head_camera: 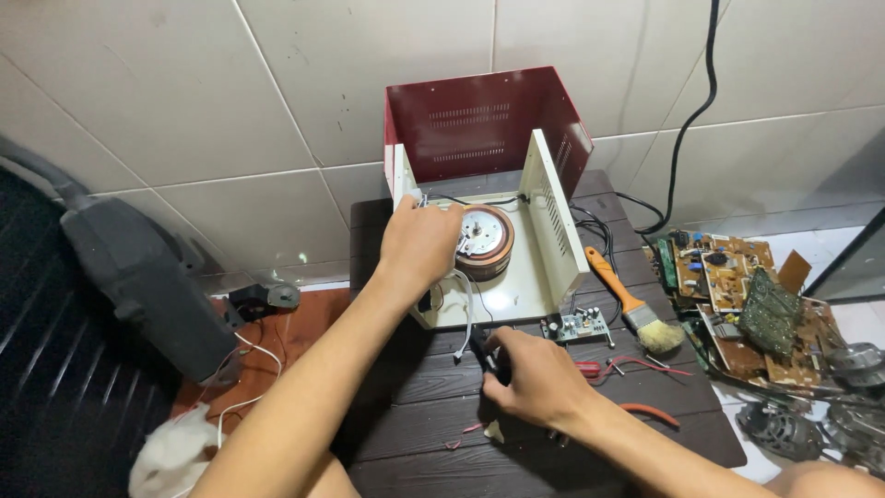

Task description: The person works on an open electronic device, manipulating wires and components inside a red and white casing. They use pliers to strip wire insulation and connect a small black component to the internal wiring.

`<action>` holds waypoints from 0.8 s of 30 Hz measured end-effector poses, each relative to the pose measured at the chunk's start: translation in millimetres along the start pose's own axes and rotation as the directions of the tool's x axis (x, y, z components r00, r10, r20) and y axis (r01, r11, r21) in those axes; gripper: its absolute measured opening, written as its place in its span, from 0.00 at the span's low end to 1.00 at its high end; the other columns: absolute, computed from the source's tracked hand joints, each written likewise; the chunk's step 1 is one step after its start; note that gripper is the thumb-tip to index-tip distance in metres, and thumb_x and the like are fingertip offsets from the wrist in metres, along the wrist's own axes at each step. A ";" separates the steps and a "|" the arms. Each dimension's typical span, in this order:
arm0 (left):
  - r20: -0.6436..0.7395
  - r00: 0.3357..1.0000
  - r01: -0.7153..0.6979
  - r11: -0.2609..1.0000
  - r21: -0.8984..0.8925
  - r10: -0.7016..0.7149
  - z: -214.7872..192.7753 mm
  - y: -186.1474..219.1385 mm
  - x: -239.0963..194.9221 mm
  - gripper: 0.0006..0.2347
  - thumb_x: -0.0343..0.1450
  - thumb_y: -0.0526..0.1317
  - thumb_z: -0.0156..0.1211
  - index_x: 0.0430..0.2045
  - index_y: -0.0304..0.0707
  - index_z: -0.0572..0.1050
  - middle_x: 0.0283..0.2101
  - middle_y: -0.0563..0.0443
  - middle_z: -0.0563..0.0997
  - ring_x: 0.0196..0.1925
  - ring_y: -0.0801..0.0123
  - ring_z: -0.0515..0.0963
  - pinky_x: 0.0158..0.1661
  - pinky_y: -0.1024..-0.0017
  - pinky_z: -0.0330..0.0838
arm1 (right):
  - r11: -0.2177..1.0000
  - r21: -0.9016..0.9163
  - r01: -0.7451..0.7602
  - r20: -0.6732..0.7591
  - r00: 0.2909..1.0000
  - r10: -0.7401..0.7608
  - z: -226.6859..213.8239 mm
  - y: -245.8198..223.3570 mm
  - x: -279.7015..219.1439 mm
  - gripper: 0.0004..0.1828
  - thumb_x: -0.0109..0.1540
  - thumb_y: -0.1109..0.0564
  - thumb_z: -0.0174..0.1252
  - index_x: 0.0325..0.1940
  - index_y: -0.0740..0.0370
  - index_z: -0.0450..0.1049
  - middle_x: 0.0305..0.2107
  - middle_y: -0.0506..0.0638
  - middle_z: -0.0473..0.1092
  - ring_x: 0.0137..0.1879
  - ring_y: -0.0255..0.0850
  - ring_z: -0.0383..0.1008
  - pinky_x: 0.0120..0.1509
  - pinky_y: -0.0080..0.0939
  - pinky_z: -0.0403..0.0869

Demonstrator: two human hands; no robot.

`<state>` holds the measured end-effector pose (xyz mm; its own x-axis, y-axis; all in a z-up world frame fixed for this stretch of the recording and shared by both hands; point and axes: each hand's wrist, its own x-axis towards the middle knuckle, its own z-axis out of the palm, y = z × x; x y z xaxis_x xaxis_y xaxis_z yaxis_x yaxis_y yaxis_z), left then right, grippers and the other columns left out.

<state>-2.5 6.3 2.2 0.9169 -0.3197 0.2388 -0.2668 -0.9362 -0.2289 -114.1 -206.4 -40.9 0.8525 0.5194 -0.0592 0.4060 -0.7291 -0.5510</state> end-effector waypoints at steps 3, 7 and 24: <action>0.011 1.000 0.002 1.000 -0.006 -0.002 -0.8 -0.2 -0.3 0.10 0.62 0.28 0.57 0.33 0.42 0.77 0.25 0.49 0.85 0.26 0.54 0.83 0.45 0.65 0.64 | 0.987 0.111 -0.118 0.016 0.993 0.117 -12.6 -5.9 -0.4 0.17 0.53 0.49 0.63 0.45 0.53 0.78 0.34 0.47 0.82 0.40 0.43 0.81 0.47 0.44 0.75; 0.013 1.000 0.004 1.000 -0.027 -0.003 -4.5 0.6 -1.8 0.10 0.62 0.28 0.58 0.33 0.42 0.77 0.23 0.50 0.84 0.26 0.56 0.83 0.46 0.65 0.64 | 0.924 0.247 -0.291 0.031 0.956 0.293 -26.7 3.3 3.4 0.15 0.49 0.54 0.64 0.39 0.52 0.84 0.31 0.41 0.82 0.38 0.32 0.78 0.48 0.32 0.73; 0.018 1.000 0.024 0.987 -0.162 -0.022 -4.6 4.3 -2.2 0.12 0.66 0.33 0.65 0.42 0.35 0.79 0.27 0.40 0.85 0.35 0.51 0.87 0.47 0.61 0.63 | 0.139 0.969 -0.204 0.173 0.963 0.207 -59.7 37.4 1.2 0.30 0.54 0.62 0.51 0.57 0.85 0.73 0.24 0.66 0.69 0.23 0.49 0.75 0.21 0.48 0.78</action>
<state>-7.1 2.3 5.1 0.9278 -0.2966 0.2264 -0.2888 -0.9550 -0.0675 -78.3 -259.7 -11.9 0.8476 0.4267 -0.3153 -0.4371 0.2247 -0.8709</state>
